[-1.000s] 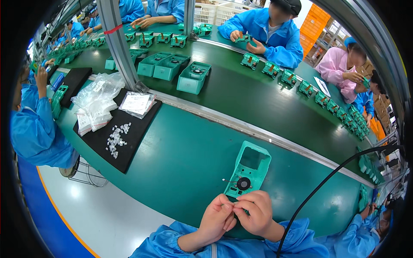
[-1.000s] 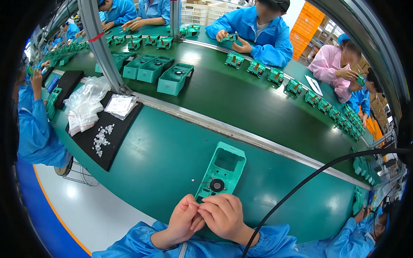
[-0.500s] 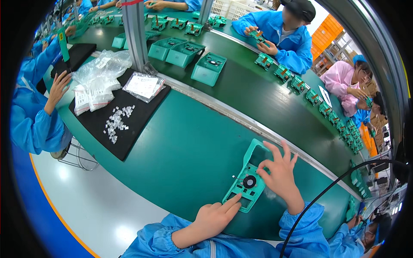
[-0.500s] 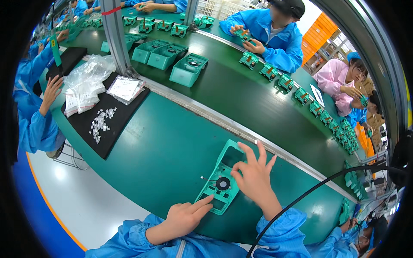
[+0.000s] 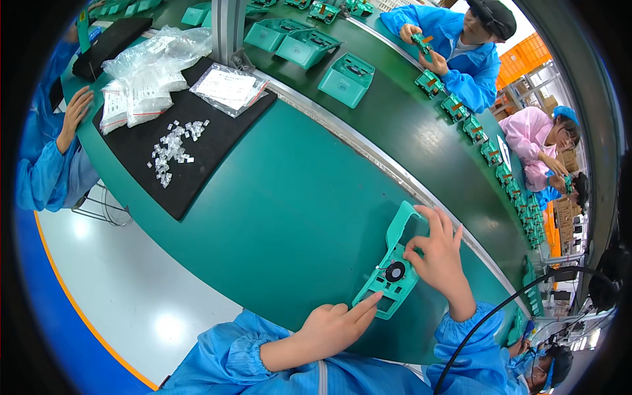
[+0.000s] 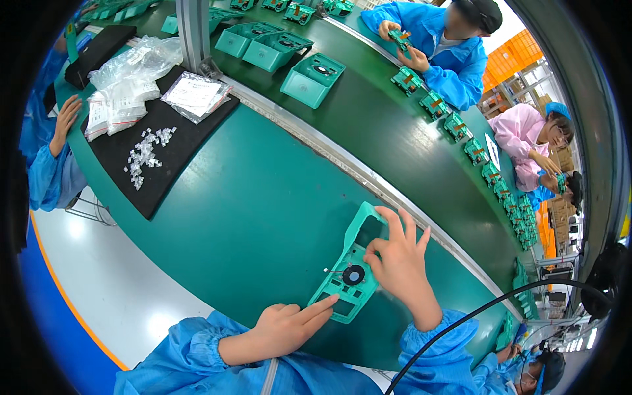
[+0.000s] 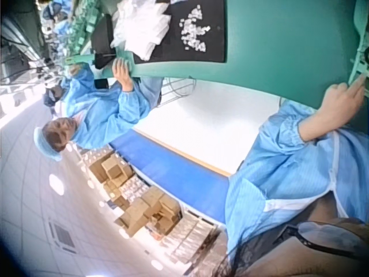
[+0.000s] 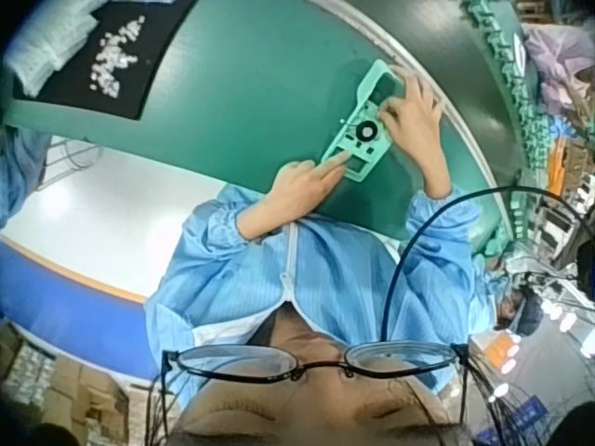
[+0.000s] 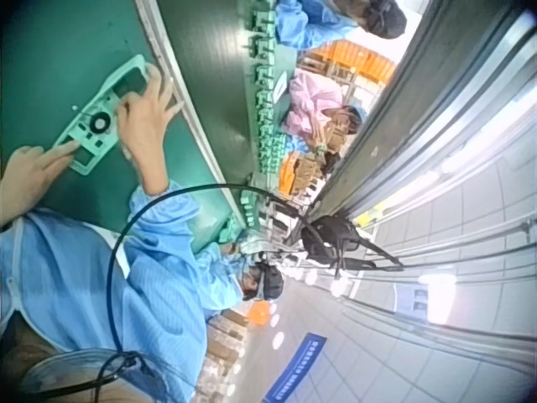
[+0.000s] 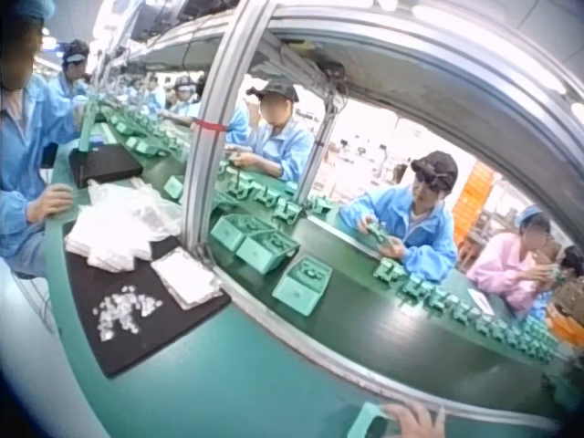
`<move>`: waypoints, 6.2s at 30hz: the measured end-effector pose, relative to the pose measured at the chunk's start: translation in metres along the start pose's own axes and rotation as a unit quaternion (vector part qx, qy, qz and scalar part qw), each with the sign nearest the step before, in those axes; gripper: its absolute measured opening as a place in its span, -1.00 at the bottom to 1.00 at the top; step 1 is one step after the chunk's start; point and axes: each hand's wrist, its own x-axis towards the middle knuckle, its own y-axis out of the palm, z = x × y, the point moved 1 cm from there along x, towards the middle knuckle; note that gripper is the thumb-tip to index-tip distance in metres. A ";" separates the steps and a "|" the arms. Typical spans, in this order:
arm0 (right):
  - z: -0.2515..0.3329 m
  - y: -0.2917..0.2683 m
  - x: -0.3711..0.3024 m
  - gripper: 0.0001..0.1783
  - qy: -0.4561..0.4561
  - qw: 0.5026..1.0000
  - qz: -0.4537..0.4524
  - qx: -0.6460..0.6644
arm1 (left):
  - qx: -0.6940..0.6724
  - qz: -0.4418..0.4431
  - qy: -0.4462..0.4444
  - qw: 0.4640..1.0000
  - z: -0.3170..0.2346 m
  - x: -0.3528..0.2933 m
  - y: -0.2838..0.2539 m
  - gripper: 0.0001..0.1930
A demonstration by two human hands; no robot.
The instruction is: The person assembles electronic units by hand, placing internal components and circuit boards into green plastic housings and securing them with screws.
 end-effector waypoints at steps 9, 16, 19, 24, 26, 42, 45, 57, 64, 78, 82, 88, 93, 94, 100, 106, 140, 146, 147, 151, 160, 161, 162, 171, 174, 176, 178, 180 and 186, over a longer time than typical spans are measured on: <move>0.010 0.002 0.008 -0.84 0.039 0.997 -0.019 -0.056 | 0.004 -0.004 0.005 1.000 -0.002 0.004 -0.002 -0.77; -0.012 0.005 0.010 -0.73 0.085 0.992 0.022 0.088 | 0.015 -0.023 0.002 1.000 -0.002 0.003 0.001 -0.78; -0.010 0.004 0.009 -0.72 0.097 0.990 0.031 0.098 | 0.013 -0.037 0.000 0.999 -0.002 0.003 0.002 -0.79; -0.009 0.011 0.005 -0.75 0.109 0.986 -0.015 0.126 | 0.017 -0.035 0.002 0.999 -0.002 0.005 0.000 -0.81; -0.008 0.011 0.005 -0.77 0.105 0.987 -0.023 0.120 | 0.020 -0.034 0.003 0.999 -0.002 0.004 -0.001 -0.81; -0.025 0.009 0.005 -0.81 0.022 0.990 0.005 0.141 | 0.024 -0.035 0.000 0.999 -0.004 0.004 -0.001 -0.79; -0.022 0.009 0.005 -0.81 0.033 0.993 -0.008 0.112 | 0.026 -0.040 -0.001 0.999 -0.003 0.005 0.000 -0.80; -0.012 0.010 -0.001 -0.80 0.014 0.997 -0.069 0.028 | -0.007 -0.091 -0.014 0.996 -0.009 0.000 0.007 -0.78; -0.030 -0.006 -0.008 -0.85 -0.029 0.986 -0.020 0.166 | -0.205 -0.150 -0.010 0.967 -0.032 -0.026 -0.001 -0.76; -0.062 -0.004 -0.085 -0.77 -0.178 0.967 -0.163 -0.076 | -0.755 -0.019 -0.340 0.561 -0.033 -0.080 -0.012 -0.85; -0.088 0.025 -0.143 -0.79 -0.091 0.972 -0.218 0.003 | -0.840 -0.074 -0.327 0.426 -0.019 -0.085 -0.011 -0.79; -0.174 0.074 -0.285 -0.89 0.264 0.871 -0.406 -0.083 | -0.858 -0.108 -0.298 0.405 -0.015 -0.056 -0.014 -0.71; -0.246 0.094 -0.351 -0.83 0.491 0.780 -0.321 -0.215 | -0.851 -0.086 -0.318 0.410 -0.020 -0.034 -0.014 -0.78; -0.256 0.096 -0.357 -0.79 0.531 0.767 -0.291 -0.213 | -0.858 -0.081 -0.306 0.405 -0.022 -0.031 -0.014 -0.79; -0.263 0.098 -0.328 -0.73 0.603 0.737 -0.232 -0.200 | -0.865 -0.092 -0.299 0.391 -0.026 -0.026 -0.014 -0.74; -0.051 0.050 -0.157 -0.72 0.093 0.918 -0.366 0.121 | -0.847 -0.069 -0.331 0.411 -0.028 -0.012 -0.009 -0.64; 0.071 0.053 -0.026 -0.84 -0.269 0.874 -0.348 0.208 | -0.744 -0.125 -0.350 0.555 0.036 -0.010 -0.003 -0.92; 0.071 0.049 -0.026 -0.90 -0.130 0.816 -0.130 0.547 | -0.639 -0.119 -0.330 0.684 0.035 -0.007 -0.015 -0.96; 0.069 0.051 -0.024 -0.91 -0.133 0.814 -0.119 0.552 | -0.641 -0.101 -0.330 0.686 0.037 -0.007 -0.015 -0.97; 0.071 0.053 -0.025 -0.95 -0.144 0.813 -0.151 0.544 | -0.627 -0.099 -0.316 0.705 0.036 0.001 -0.015 -0.97; 0.040 0.064 -0.018 -0.91 -0.180 0.810 -0.323 0.454 | -0.524 -0.046 -0.311 0.791 0.033 0.038 -0.011 -0.84; 0.034 0.066 -0.016 -0.91 -0.179 0.810 -0.325 0.454 | -0.560 -0.025 -0.313 0.767 0.033 0.043 -0.010 -0.84; 0.028 0.068 -0.015 -0.92 -0.199 0.810 -0.353 0.424 | -0.595 -0.004 -0.315 0.740 0.033 0.046 -0.008 -0.83; 0.008 0.073 -0.015 -0.90 -0.133 0.739 -0.301 0.588 | -0.376 -0.034 -0.236 0.895 0.030 0.075 -0.002 -0.92; -0.003 0.082 -0.013 -0.91 -0.104 0.710 -0.274 0.640 | -0.224 -0.062 -0.120 0.965 0.018 0.090 -0.006 -0.91; -0.008 0.083 -0.013 -0.92 -0.094 0.698 -0.271 0.656 | -0.204 -0.059 -0.093 0.973 0.017 0.095 -0.002 -0.91; -0.014 0.083 -0.013 -0.92 -0.092 0.675 -0.273 0.679 | -0.188 -0.055 -0.063 0.979 0.018 0.101 0.004 -0.90; -0.021 0.084 -0.011 -0.93 -0.085 0.682 -0.285 0.668 | -0.183 -0.052 -0.031 0.981 0.020 0.109 0.012 -0.93; -0.046 0.083 0.007 -0.91 -0.042 0.641 -0.353 0.680 | -0.091 -0.104 0.055 0.989 0.065 0.192 0.014 -0.86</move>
